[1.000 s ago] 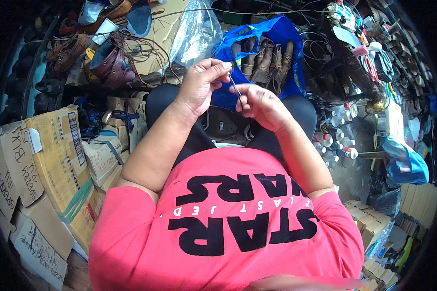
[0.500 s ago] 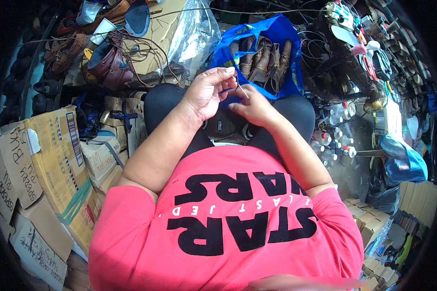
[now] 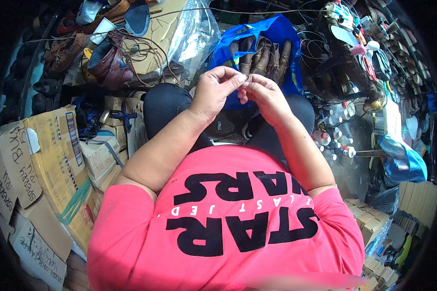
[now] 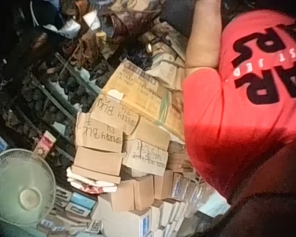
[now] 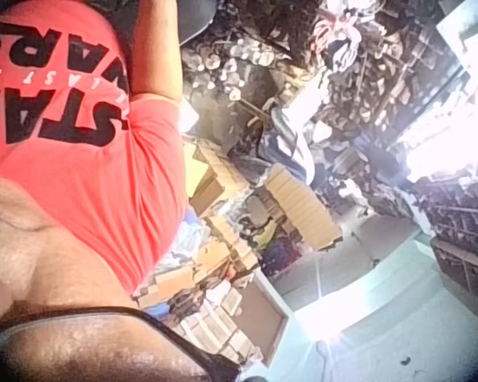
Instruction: Sewing leather shoe components together using a needle and thread.
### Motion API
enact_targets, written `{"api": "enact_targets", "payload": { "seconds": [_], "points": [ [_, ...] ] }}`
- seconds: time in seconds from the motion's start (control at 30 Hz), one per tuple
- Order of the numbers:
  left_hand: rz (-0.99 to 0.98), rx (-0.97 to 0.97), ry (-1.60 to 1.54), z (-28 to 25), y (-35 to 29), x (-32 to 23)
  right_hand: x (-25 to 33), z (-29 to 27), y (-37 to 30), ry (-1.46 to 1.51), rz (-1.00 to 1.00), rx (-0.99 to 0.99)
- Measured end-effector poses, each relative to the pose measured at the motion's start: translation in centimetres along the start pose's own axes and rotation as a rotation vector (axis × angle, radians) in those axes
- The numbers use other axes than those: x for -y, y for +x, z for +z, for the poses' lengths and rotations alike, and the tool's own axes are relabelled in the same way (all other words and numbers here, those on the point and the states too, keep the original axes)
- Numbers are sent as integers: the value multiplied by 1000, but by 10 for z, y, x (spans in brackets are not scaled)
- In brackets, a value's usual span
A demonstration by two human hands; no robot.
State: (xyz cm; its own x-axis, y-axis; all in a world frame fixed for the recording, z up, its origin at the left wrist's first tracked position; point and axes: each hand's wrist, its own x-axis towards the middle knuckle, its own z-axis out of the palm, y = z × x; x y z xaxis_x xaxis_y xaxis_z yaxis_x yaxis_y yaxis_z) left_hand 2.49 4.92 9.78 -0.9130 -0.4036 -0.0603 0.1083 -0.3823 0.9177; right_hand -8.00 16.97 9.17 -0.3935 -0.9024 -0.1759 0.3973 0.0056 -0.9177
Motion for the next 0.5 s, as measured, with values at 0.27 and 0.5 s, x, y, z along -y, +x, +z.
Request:
{"api": "enact_targets", "payload": {
  "seconds": [0.27,0.5],
  "points": [
    [-25,-54,-34,-8,-2,-13,1,0,0,210,26,49],
    [15,-26,65,-11,2,-11,-4,-1,-1,278,33,65]
  ]
}}
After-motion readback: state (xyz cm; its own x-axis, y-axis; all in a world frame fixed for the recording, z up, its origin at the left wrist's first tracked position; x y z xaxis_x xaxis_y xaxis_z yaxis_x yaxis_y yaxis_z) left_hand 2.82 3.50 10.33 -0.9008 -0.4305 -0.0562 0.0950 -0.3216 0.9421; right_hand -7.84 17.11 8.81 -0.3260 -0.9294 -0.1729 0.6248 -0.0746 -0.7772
